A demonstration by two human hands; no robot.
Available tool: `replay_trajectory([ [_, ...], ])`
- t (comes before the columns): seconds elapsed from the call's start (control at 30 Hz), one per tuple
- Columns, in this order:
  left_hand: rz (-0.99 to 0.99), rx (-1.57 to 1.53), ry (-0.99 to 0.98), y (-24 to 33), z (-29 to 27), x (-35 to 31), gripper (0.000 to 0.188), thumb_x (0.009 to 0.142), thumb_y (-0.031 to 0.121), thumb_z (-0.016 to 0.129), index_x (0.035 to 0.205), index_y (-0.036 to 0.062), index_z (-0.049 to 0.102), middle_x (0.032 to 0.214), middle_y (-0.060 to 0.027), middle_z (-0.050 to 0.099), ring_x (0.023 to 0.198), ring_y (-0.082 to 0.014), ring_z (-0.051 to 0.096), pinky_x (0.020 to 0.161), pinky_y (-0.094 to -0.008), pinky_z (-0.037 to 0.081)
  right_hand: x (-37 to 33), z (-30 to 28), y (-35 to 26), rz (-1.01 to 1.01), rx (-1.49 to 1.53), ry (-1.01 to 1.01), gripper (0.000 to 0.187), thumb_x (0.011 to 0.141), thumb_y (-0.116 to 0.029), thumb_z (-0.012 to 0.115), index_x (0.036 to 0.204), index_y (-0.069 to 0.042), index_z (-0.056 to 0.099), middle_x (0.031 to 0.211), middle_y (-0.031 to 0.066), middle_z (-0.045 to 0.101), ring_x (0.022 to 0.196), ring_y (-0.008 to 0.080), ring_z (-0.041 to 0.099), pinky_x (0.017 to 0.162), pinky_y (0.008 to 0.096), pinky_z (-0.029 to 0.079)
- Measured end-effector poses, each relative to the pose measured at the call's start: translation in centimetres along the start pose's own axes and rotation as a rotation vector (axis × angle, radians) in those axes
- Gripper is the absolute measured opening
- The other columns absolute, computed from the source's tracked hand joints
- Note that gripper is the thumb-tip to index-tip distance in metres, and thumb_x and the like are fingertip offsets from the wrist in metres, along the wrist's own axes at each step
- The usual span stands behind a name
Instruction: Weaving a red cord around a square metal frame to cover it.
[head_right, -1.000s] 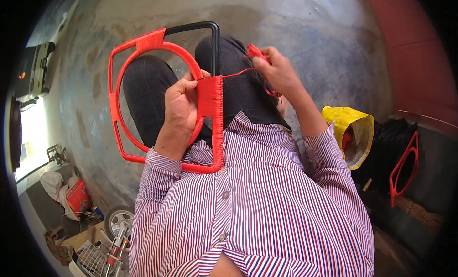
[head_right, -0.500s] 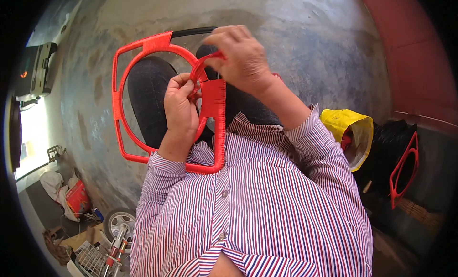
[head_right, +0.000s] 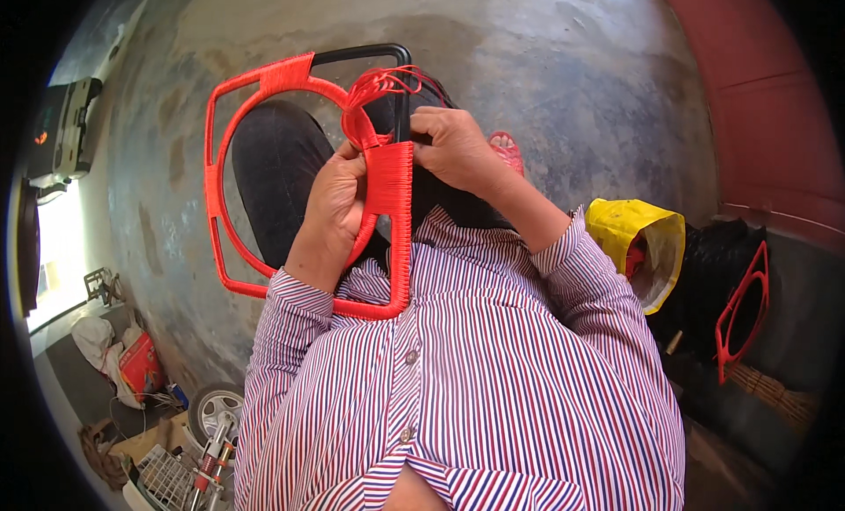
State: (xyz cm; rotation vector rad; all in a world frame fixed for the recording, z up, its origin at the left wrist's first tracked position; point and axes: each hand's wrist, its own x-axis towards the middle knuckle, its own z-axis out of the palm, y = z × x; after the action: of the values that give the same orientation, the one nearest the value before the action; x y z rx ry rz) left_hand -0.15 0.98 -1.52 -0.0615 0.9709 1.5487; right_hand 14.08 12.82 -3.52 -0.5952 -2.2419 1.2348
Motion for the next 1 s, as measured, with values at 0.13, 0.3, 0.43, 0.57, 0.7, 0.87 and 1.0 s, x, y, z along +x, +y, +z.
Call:
replay_trajectory([
  [0.13, 0.007, -0.050, 0.023, 0.4, 0.5, -0.6, 0.018, 0.089, -0.008, 0.051, 0.103, -0.0005, 0.060, 0.098, -0.0122, 0.066, 0.086, -0.0219, 0.068, 0.081, -0.0365, 0.060, -0.8, -2.7, -0.6, 0.134, 0.214, 0.081, 0.016, 0.079, -0.011, 0.069, 0.089, 0.001, 0.065, 0.081, 0.0078, 0.064, 0.074, 0.0204, 0.063, 0.074, 0.0327, 0.051],
  [0.3, 0.023, -0.051, -0.033, 0.4, 0.5, -0.8, 0.029, 0.088, -0.007, 0.048, 0.115, -0.0027, 0.058, 0.101, -0.0126, 0.067, 0.090, -0.0219, 0.068, 0.085, -0.0364, 0.059, -3.6, -8.9, -0.3, 0.055, 1.144, 0.015, 0.014, 0.082, -0.013, 0.061, 0.075, -0.005, 0.051, 0.077, 0.0062, 0.061, 0.068, 0.0214, 0.058, 0.077, 0.0364, 0.049],
  [0.43, 0.075, -0.032, -0.047, 0.6, 0.6, -1.0, 0.031, 0.088, -0.005, 0.044, 0.117, -0.0028, 0.057, 0.102, -0.0126, 0.067, 0.090, -0.0210, 0.068, 0.086, -0.0352, 0.058, -5.0, -15.1, -1.7, 0.049, 1.313, 0.018, 0.019, 0.093, -0.021, 0.054, 0.081, -0.009, 0.048, 0.066, 0.0021, 0.048, 0.057, 0.0094, 0.042, 0.054, 0.0262, 0.037],
  [0.57, 0.085, -0.044, -0.096, 0.6, 0.1, -1.1, 0.029, 0.090, 0.000, 0.041, 0.114, -0.0037, 0.057, 0.101, -0.0128, 0.067, 0.092, -0.0220, 0.067, 0.089, -0.0361, 0.056, -4.6, -15.6, -0.3, 0.210, 1.206, 0.488, 0.018, 0.098, -0.026, 0.053, 0.092, -0.009, 0.052, 0.067, -0.0016, 0.042, 0.050, 0.0047, 0.031, 0.046, 0.0217, 0.027],
  [0.7, 0.089, 0.016, -0.070, 0.7, 0.2, -1.2, 0.028, 0.092, 0.009, 0.042, 0.111, -0.0029, 0.057, 0.100, -0.0137, 0.067, 0.093, -0.0233, 0.066, 0.090, -0.0384, 0.053, -3.1, -8.9, 0.4, 0.408, 1.004, 0.268, 0.011, 0.097, -0.017, 0.057, 0.104, -0.009, 0.058, 0.071, -0.0050, 0.047, 0.052, 0.0021, 0.039, 0.046, 0.0189, 0.031],
  [0.87, 0.068, -0.026, -0.058, 0.8, -0.3, -1.5, 0.027, 0.093, 0.015, 0.043, 0.107, -0.0012, 0.059, 0.098, -0.0148, 0.069, 0.088, -0.0238, 0.066, 0.085, -0.0373, 0.053, -1.6, -2.8, -2.5, 0.568, 0.617, -0.008, 0.015, 0.095, -0.017, 0.061, 0.107, -0.008, 0.059, 0.070, -0.0044, 0.049, 0.053, 0.0004, 0.043, 0.043, 0.0195, 0.030],
  [1.0, 0.068, -0.016, -0.069, 0.6, -0.4, -1.2, 0.023, 0.096, 0.017, 0.044, 0.101, 0.0015, 0.060, 0.092, -0.0119, 0.068, 0.083, -0.0213, 0.065, 0.082, -0.0357, 0.052, -1.7, -6.2, -2.2, 0.616, 0.754, 0.066, 0.015, 0.095, -0.014, 0.061, 0.108, -0.008, 0.058, 0.069, -0.0048, 0.047, 0.051, 0.0008, 0.039, 0.042, 0.0189, 0.027],
])
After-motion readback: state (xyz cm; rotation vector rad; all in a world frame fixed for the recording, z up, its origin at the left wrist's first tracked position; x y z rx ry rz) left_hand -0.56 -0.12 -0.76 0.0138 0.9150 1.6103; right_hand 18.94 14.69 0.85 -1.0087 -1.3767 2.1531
